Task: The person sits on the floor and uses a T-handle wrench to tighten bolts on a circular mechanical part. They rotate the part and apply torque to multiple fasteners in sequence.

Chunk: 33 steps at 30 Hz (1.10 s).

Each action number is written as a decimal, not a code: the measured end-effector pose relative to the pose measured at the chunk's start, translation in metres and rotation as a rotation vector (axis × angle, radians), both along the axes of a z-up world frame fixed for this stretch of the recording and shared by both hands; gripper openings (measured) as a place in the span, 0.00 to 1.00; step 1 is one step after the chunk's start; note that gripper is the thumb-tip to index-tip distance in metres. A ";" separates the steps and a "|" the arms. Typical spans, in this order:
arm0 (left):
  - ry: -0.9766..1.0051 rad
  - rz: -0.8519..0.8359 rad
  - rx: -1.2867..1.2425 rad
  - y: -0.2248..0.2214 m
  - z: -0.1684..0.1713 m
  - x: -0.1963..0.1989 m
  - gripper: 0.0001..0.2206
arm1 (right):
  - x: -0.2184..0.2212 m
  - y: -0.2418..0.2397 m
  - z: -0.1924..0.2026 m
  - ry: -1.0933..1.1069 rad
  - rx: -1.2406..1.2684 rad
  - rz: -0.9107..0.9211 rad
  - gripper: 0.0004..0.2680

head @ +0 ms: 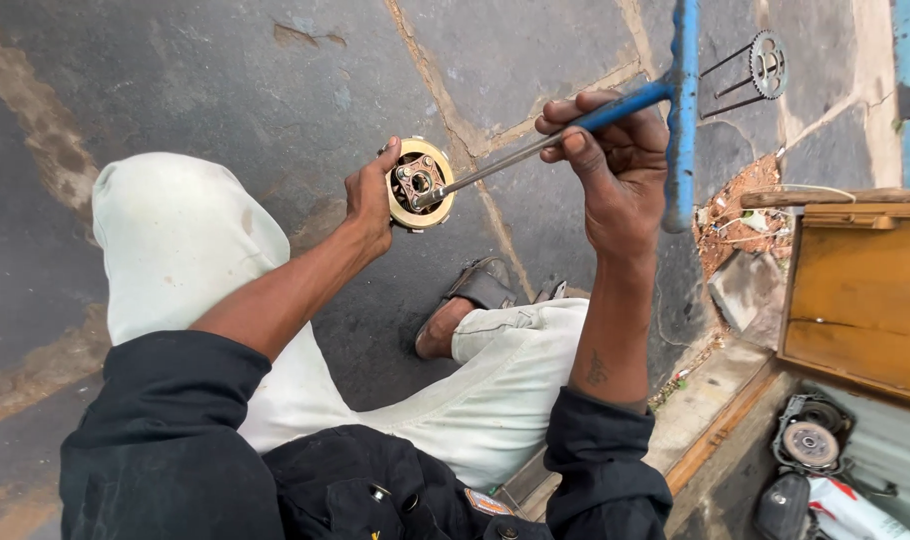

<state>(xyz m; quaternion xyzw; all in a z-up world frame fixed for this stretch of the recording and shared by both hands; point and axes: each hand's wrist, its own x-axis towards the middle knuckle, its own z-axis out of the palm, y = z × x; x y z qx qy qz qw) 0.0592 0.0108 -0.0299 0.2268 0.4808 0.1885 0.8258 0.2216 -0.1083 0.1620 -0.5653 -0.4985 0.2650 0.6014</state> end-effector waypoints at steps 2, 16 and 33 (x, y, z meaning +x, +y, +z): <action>-0.017 -0.005 -0.003 -0.001 0.002 -0.001 0.19 | -0.003 0.000 0.007 0.006 -0.016 0.018 0.12; 0.000 0.029 -0.021 0.008 0.010 0.011 0.20 | 0.006 0.000 0.008 -0.049 0.085 -0.083 0.10; -0.008 -0.051 0.037 0.007 0.015 0.006 0.21 | 0.003 -0.001 0.013 -0.146 0.111 -0.018 0.08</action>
